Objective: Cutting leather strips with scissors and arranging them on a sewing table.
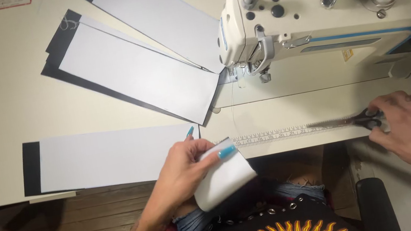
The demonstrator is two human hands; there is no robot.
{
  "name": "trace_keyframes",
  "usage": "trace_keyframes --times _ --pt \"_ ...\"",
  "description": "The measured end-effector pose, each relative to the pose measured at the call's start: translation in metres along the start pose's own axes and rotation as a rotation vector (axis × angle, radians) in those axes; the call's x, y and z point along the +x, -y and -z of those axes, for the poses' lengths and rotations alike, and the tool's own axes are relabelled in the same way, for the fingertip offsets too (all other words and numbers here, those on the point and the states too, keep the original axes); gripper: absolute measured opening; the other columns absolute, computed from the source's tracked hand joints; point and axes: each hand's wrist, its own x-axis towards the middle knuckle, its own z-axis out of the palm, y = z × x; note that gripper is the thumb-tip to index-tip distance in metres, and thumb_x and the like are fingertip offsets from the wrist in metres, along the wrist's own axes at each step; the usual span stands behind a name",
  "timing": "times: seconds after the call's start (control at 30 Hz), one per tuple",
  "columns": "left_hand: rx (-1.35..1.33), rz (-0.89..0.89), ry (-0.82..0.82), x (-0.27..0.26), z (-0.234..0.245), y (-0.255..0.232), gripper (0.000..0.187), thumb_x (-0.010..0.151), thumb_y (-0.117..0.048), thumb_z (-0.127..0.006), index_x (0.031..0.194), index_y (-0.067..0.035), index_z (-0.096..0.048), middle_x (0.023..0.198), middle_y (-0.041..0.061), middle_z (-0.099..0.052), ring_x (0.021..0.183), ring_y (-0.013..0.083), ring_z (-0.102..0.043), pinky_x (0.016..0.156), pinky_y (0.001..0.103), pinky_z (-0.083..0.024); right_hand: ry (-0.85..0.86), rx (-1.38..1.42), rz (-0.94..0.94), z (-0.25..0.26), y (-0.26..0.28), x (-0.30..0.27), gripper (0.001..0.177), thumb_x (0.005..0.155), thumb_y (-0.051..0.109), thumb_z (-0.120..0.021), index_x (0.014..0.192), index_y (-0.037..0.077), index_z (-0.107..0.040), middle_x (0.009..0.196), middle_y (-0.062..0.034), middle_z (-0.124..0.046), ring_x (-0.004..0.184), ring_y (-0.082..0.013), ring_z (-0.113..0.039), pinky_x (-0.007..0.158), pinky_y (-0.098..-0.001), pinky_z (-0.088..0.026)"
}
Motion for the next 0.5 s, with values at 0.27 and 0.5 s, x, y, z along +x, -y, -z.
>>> trace_keyframes --times 0.27,0.5 --pt "-0.341 0.073 0.094 -0.019 0.023 -0.008 0.02 0.073 -0.02 -0.064 0.076 0.0 -0.067 0.073 0.009 -0.065 0.057 0.0154 -0.059 0.042 0.023 -0.044 -0.292 -0.324 0.579 -0.016 -0.012 0.011 0.016 0.062 0.021 -0.057 0.076 0.014 -0.053 0.093 -0.0036 -0.049 0.092 -0.021 -0.049 0.08 -0.0332 -0.045" --pt "-0.31 0.192 -0.035 -0.013 0.031 -0.018 0.022 0.077 -0.021 -0.059 0.081 0.0 -0.063 0.075 0.012 -0.067 0.059 0.0197 -0.062 0.043 0.025 -0.045 -0.174 -0.074 0.295 -0.02 -0.013 0.016 0.026 0.067 0.025 -0.057 0.09 0.013 -0.053 0.085 -0.0006 -0.059 0.073 -0.0174 -0.06 0.064 -0.032 -0.049"
